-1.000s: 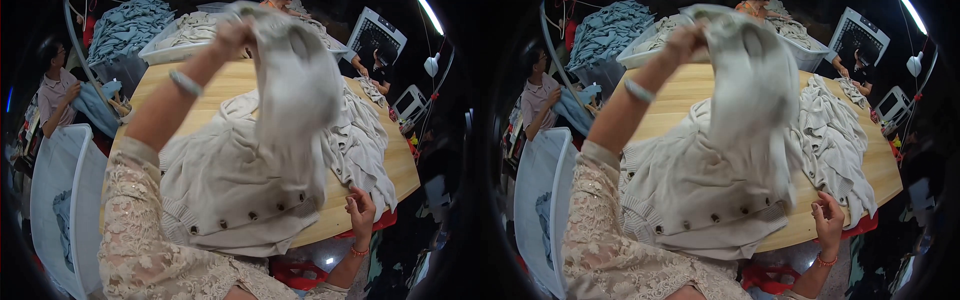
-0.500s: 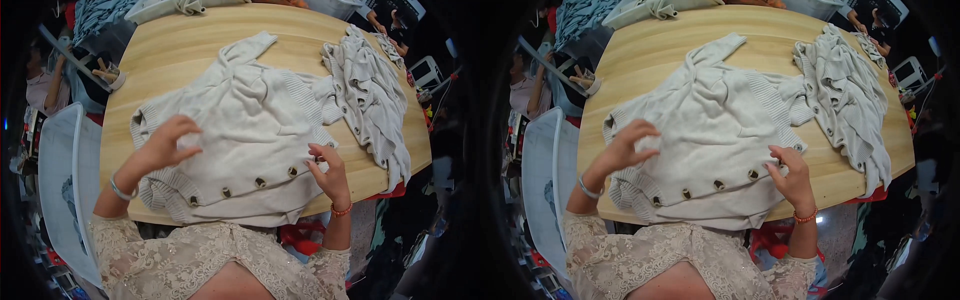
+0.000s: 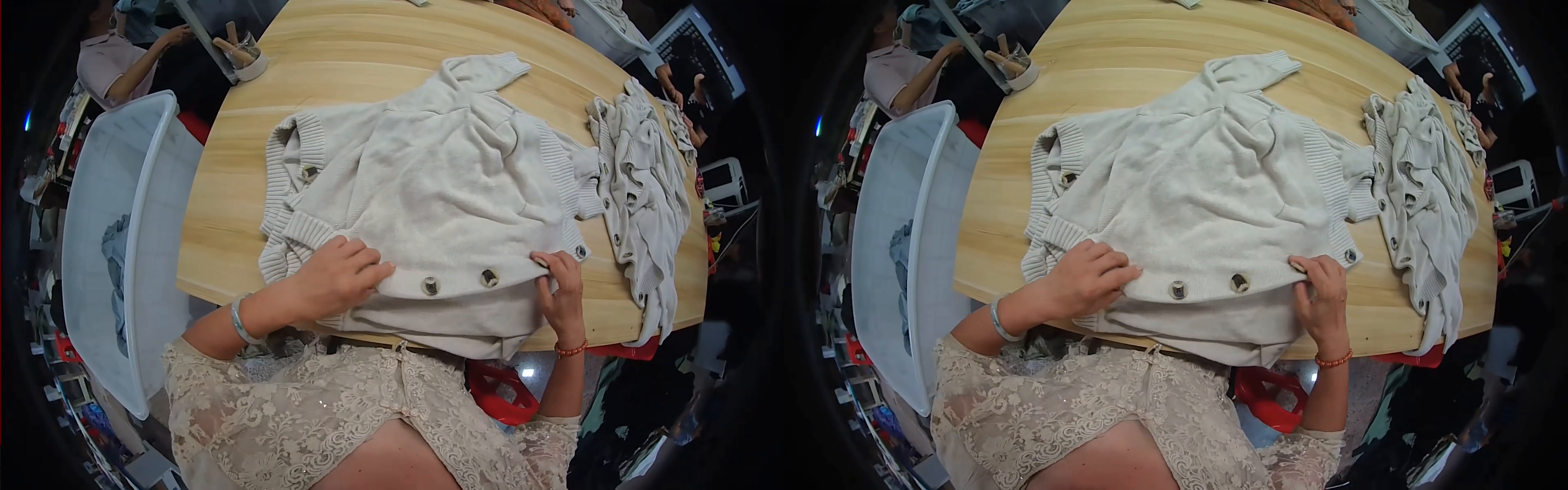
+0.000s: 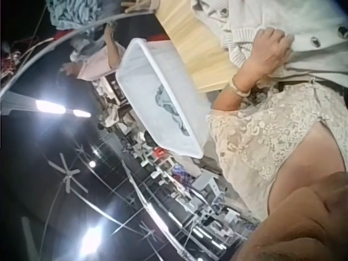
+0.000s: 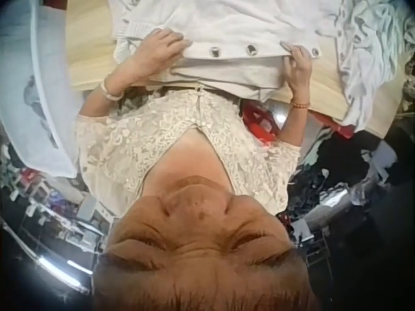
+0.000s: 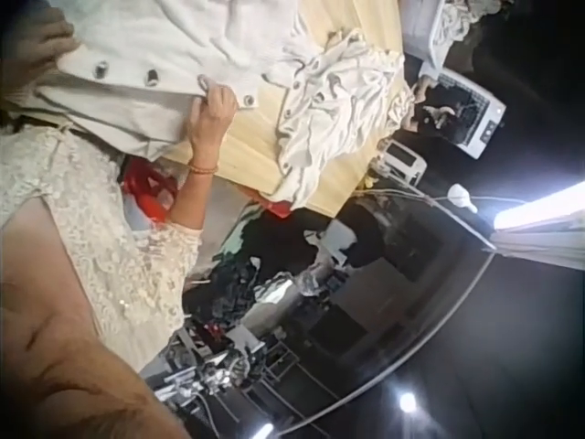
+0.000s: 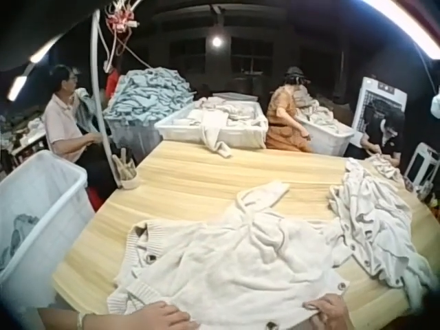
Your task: Trimming loose threads and inspecting knitted sweaters at a garment manufacturing facility.
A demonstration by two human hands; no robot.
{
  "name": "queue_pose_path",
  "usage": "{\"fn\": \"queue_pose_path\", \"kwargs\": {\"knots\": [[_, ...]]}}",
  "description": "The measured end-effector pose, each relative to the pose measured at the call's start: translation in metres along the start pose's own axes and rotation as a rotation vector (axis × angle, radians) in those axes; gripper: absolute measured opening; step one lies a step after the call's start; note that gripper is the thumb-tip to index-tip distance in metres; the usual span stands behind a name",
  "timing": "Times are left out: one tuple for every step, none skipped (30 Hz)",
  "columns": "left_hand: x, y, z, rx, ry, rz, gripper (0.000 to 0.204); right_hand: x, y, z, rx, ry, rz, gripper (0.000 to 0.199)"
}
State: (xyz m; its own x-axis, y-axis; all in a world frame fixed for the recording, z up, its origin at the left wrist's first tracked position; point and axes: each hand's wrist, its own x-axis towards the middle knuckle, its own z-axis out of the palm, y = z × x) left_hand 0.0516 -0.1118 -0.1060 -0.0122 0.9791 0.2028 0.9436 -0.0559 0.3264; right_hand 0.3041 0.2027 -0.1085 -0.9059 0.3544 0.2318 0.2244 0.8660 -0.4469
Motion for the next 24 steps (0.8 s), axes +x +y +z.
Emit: {"fn": "queue_pose_path", "kwargs": {"knots": [[0.001,-0.003,-0.011,-0.089,0.038,-0.049,0.045,0.005,-0.001,0.001,0.036,0.049,0.005,0.039],[0.004,-0.009,-0.022,-0.189,0.076,-0.087,0.044,0.007,-0.001,-0.003,0.024,0.045,0.015,0.039],[0.008,-0.015,-0.033,-0.173,0.137,-0.135,0.04,0.011,-0.001,-0.007,0.028,0.006,0.066,0.038],[0.013,-0.022,-0.044,-0.243,0.186,-0.224,0.037,0.014,0.001,-0.011,0.029,-0.03,0.123,0.036],[0.02,-0.028,-0.056,-0.309,0.233,-0.316,0.033,0.022,0.005,-0.014,-0.079,-0.033,0.109,0.035],[0.03,-0.035,-0.066,-0.38,0.304,-0.382,0.027,0.03,0.011,-0.015,-0.172,0.007,0.098,0.035],[0.038,-0.051,-0.076,-0.338,0.349,-0.393,0.026,0.04,0.019,-0.018,-0.265,0.05,0.084,0.034],[0.048,-0.064,-0.088,-0.396,0.349,-0.521,0.025,0.055,0.026,-0.022,-0.266,0.106,0.083,0.034],[0.053,-0.087,-0.093,-0.444,0.443,-0.55,0.022,0.075,0.033,-0.027,-0.263,0.163,0.077,0.034],[0.065,-0.099,-0.111,-0.652,0.457,-0.65,0.021,0.095,0.04,-0.035,-0.398,0.181,0.112,0.034],[0.068,-0.125,-0.122,-0.612,0.579,-0.491,0.021,0.114,0.047,-0.047,-0.486,0.249,0.093,0.032],[0.067,-0.149,-0.134,-0.594,0.675,-0.464,0.022,0.134,0.054,-0.06,-0.425,0.355,0.033,0.034],[0.075,-0.143,-0.146,-0.567,0.761,-0.49,0.022,0.151,0.048,-0.07,-0.441,0.48,0.034,0.037],[0.076,-0.146,-0.146,-0.568,0.805,-0.442,0.022,0.163,0.052,-0.083,-0.513,0.573,-0.034,0.037],[0.074,-0.141,-0.142,-0.471,0.798,-0.402,0.022,0.17,0.052,-0.092,-0.598,0.679,-0.127,0.034],[0.07,-0.136,-0.131,-0.354,0.775,-0.344,0.023,0.172,0.057,-0.1,-0.631,0.756,-0.224,0.034],[0.055,-0.129,-0.12,-0.276,0.741,-0.33,0.026,0.175,0.059,-0.105,-0.635,0.779,-0.321,0.035],[0.04,-0.114,-0.11,-0.192,0.653,-0.359,0.029,0.17,0.059,-0.099,-0.624,0.73,-0.251,0.035],[0.03,-0.101,-0.1,-0.166,0.569,-0.295,0.034,0.165,0.068,-0.094,-0.559,0.637,-0.279,0.038],[0.018,-0.086,-0.094,0.039,0.406,-0.295,0.038,0.157,0.08,-0.084,-0.475,0.548,-0.308,0.041],[0.007,-0.076,-0.078,0.001,0.284,-0.335,0.041,0.141,0.093,-0.069,-0.499,0.364,-0.172,0.05],[-0.005,-0.066,-0.062,-0.088,0.214,-0.433,0.043,0.125,0.094,-0.05,-0.485,0.294,-0.034,0.043],[-0.013,-0.058,-0.045,-0.057,0.19,-0.427,0.047,0.106,0.089,-0.035,-0.589,0.226,0.075,0.035],[-0.017,-0.046,-0.034,-0.029,0.202,-0.446,0.046,0.083,0.099,-0.025,-0.528,0.249,0.134,0.031]]}}
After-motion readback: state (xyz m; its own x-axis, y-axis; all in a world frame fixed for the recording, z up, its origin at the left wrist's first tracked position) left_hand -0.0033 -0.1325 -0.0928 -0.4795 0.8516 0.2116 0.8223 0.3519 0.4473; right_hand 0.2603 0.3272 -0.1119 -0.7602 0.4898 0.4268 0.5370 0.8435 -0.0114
